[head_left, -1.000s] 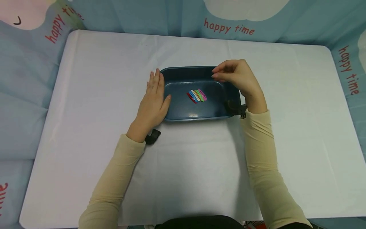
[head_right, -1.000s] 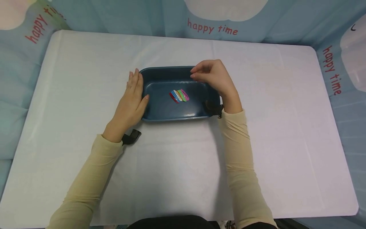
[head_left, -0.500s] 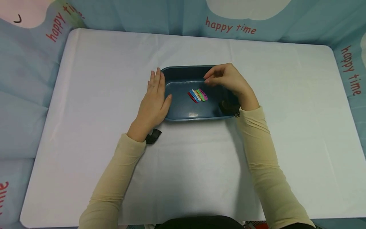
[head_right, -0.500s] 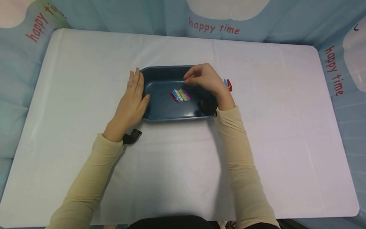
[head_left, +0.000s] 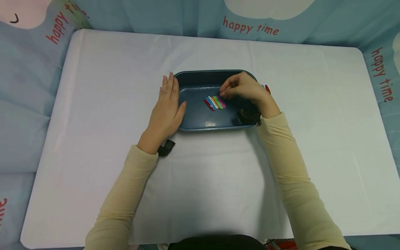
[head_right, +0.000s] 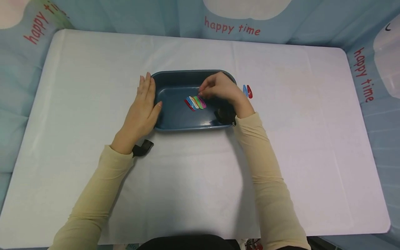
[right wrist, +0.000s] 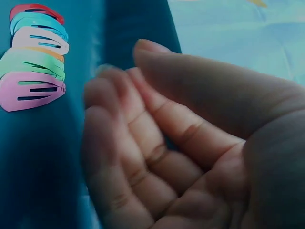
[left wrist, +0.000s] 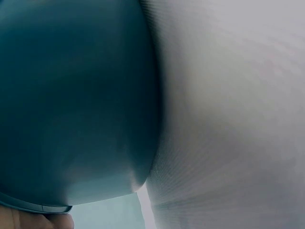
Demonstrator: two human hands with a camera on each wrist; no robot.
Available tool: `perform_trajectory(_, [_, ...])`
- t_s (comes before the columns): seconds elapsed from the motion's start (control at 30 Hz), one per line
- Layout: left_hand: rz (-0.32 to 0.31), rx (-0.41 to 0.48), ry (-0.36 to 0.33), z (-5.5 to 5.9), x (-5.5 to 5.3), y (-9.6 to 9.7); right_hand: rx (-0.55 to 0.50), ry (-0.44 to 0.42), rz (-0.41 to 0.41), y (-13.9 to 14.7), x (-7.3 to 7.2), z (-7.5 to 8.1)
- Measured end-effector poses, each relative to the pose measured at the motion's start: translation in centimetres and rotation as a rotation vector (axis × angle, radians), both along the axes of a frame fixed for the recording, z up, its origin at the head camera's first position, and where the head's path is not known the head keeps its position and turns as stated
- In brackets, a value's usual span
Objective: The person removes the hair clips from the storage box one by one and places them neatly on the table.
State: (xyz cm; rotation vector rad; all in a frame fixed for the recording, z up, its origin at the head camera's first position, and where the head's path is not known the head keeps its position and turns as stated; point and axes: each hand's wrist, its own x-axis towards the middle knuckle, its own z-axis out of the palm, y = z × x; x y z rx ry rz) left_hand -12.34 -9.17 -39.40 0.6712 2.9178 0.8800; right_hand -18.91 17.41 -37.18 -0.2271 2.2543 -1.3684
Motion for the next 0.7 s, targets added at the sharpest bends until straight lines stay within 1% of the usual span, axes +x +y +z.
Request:
perform_trajectory(0.27, [0.000,0.006,-0.001,-0.02,0.04,-0.03,0.124,-0.020,0.032,-0.21,-0.16,-0.32])
perform_trajectory(0.5, [0.001,0.010,0.008,-0.11,0.03,-0.02,0.315,-0.008,0.086,-0.60,-0.43,-0.57])
perform_trajectory(0.7, [0.005,0.009,0.010,-0.16,0.03,0.01,0.386,-0.009,0.100,-0.89,-0.55,-0.60])
